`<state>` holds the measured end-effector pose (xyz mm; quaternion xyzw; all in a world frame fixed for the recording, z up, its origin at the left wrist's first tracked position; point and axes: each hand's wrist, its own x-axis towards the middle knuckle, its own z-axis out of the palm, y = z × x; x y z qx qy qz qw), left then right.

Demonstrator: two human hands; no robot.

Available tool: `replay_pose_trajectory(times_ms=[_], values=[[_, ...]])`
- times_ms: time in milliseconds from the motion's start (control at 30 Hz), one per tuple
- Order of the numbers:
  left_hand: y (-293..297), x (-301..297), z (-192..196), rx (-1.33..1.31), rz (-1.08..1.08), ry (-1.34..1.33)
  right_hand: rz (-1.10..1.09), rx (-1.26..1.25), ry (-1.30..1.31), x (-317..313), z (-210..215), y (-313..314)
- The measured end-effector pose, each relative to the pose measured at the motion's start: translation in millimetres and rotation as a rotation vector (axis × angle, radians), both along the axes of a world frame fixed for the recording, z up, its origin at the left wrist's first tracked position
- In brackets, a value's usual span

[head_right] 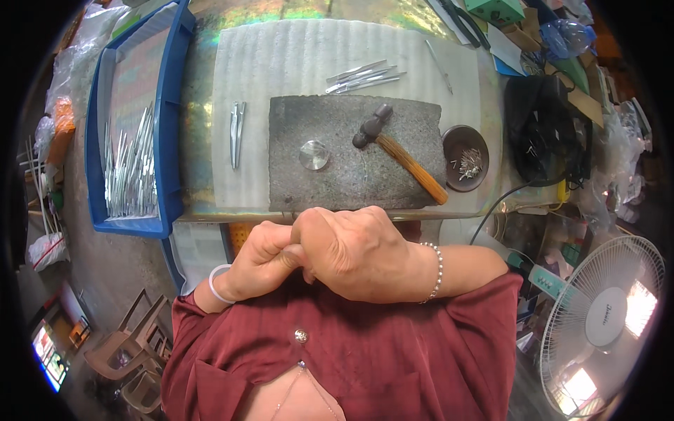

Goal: Assemble small metal rods with flat circular plates using a hammer and pliers to secure them.

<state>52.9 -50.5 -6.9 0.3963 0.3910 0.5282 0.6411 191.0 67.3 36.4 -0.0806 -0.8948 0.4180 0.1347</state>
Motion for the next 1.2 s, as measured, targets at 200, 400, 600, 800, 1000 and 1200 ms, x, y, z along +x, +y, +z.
replay_pose_trajectory(times_ms=[200,400,600,800,1000,1200], values=[[-3,0,2,0.007,0.012,0.016,0.065,0.061,-0.018,-2,-1,0],[-5,0,-5,-0.004,0.035,0.039,0.015,-0.008,-0.074,-9,-1,2],[10,-15,-17,-0.322,-0.010,-0.682,-0.061,-0.938,-0.255,-26,-18,43],[15,-23,-4,-0.392,-0.059,-0.673,-0.233,-1.095,-0.297,-19,-24,46],[18,-26,-12,-0.384,-0.106,-0.794,-0.318,-1.140,-0.171,-24,-28,39],[22,-26,-16,-0.411,-0.102,-0.923,-0.345,-1.425,-0.090,-25,-39,38]])
